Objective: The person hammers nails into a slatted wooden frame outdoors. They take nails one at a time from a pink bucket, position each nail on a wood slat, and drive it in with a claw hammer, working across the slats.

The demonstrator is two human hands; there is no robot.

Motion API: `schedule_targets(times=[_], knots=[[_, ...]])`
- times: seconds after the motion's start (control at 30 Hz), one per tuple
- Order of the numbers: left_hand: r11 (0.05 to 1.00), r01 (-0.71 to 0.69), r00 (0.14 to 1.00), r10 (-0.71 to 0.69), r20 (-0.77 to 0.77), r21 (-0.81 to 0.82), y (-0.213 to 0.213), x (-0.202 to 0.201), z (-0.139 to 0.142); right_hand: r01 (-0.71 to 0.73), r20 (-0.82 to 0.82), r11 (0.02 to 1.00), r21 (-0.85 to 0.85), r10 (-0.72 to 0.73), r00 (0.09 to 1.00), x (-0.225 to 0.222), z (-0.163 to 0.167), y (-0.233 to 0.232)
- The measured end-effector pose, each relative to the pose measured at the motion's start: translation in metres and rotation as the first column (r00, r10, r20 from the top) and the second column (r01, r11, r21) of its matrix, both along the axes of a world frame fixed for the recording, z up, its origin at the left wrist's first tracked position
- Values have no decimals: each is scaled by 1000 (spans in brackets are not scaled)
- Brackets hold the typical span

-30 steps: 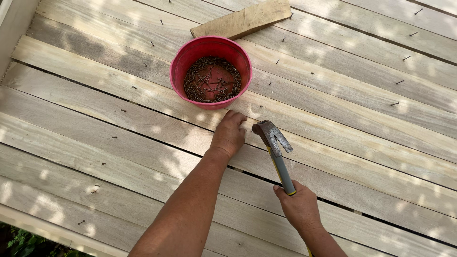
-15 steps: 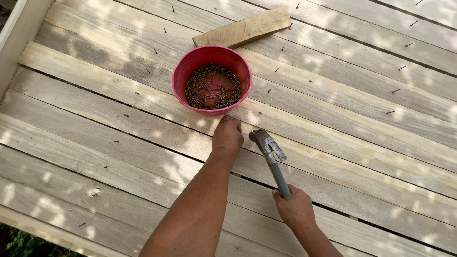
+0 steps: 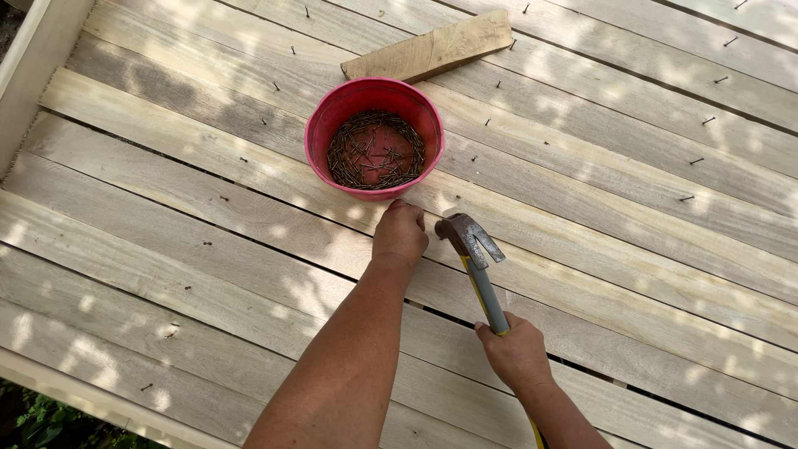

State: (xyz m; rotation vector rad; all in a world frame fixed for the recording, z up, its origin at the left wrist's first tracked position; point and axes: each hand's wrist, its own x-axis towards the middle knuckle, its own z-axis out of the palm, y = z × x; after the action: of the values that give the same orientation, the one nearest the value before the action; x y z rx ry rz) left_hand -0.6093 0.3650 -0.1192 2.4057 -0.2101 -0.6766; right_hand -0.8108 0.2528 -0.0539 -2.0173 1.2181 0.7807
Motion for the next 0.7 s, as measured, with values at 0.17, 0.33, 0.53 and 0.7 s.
schedule_targets(times=[0.17, 0.33, 0.53, 0.7], knots=[[999, -6, 999, 8, 48, -43, 1, 1, -2, 41, 115, 999, 31, -45, 992, -8, 6, -3], [999, 5, 999, -3, 54, -44, 3, -1, -8, 34, 19, 999, 29, -34, 999, -16, 2, 2], [997, -5, 997, 11, 80, -73, 2, 0, -12, 45, 22, 998, 37, -46, 999, -19, -3, -2], [999, -2, 998, 4, 65, -40, 3, 0, -12, 82, -5, 995, 48, -82, 997, -25, -6, 2]])
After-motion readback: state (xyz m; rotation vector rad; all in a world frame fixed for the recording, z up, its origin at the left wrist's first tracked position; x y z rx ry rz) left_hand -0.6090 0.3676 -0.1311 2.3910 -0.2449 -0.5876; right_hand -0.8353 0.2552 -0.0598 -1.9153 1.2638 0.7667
